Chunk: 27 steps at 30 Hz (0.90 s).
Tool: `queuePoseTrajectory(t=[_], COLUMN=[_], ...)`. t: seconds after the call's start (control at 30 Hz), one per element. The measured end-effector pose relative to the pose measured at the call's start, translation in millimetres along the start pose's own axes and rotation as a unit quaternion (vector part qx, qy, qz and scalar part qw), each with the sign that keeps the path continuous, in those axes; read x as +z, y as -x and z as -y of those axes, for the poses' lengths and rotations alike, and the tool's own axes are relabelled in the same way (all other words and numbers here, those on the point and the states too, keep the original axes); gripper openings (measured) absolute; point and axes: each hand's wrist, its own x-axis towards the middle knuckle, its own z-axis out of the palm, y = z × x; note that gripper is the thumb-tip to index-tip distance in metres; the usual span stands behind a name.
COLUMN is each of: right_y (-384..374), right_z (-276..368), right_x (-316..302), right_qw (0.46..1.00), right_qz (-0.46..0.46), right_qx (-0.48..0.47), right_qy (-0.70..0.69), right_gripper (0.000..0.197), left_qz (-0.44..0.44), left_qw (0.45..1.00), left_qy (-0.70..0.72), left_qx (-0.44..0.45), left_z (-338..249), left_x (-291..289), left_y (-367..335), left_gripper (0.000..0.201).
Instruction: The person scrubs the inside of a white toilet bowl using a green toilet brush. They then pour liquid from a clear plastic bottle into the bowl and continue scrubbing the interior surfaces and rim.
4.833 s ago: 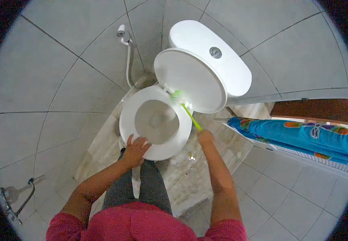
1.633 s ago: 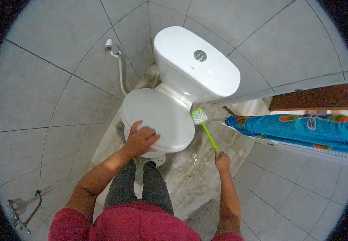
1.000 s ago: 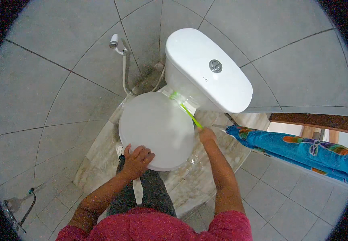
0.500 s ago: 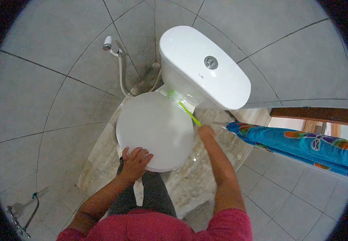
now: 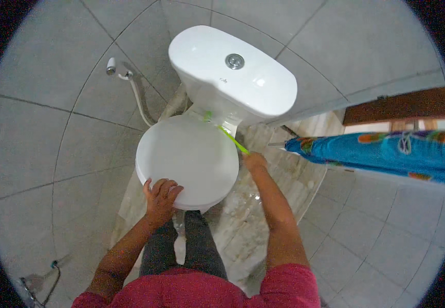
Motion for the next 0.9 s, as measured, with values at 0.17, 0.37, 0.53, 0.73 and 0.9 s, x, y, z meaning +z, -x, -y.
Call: queuePoseTrajectory(t=[0.17,0.37,0.53,0.73,0.9], right_y=[43.1,45.7,7.9,118.9,45.6], right_z=[-131.4,-70.8,-25.0,-21.2,-35.4], right_x=[61.7,82.0,163.4,169.2,137.3], right_qw=[0.999,0.936,0.903,0.806,0.827], right_qz=[0.012,0.118,0.000,0.196,0.168], right_qx=[-0.015,0.061,-0.019,0.189,0.094], right_qy=[-0.048,-0.325,-0.430,-0.525,-0.529], right_gripper=[0.054,0.052,0.053,0.051,0.055], left_qz=[-0.017,-0.030,-0.087,-0.089,-0.099], left_qw=[0.999,0.997,0.988,0.978,0.964], left_qy=[0.012,-0.062,-0.075,-0.112,-0.148], left_qx=[0.038,0.031,0.105,0.150,0.197], left_z=[-3.2,-15.3,-31.3,-36.3,-49.4], left_x=[-8.8,-31.2,-46.5,-53.1,-40.6], left_y=[-22.4,-74.0,-147.7,-227.0,-262.9], left_gripper=[0.057,0.060,0.061,0.065,0.068])
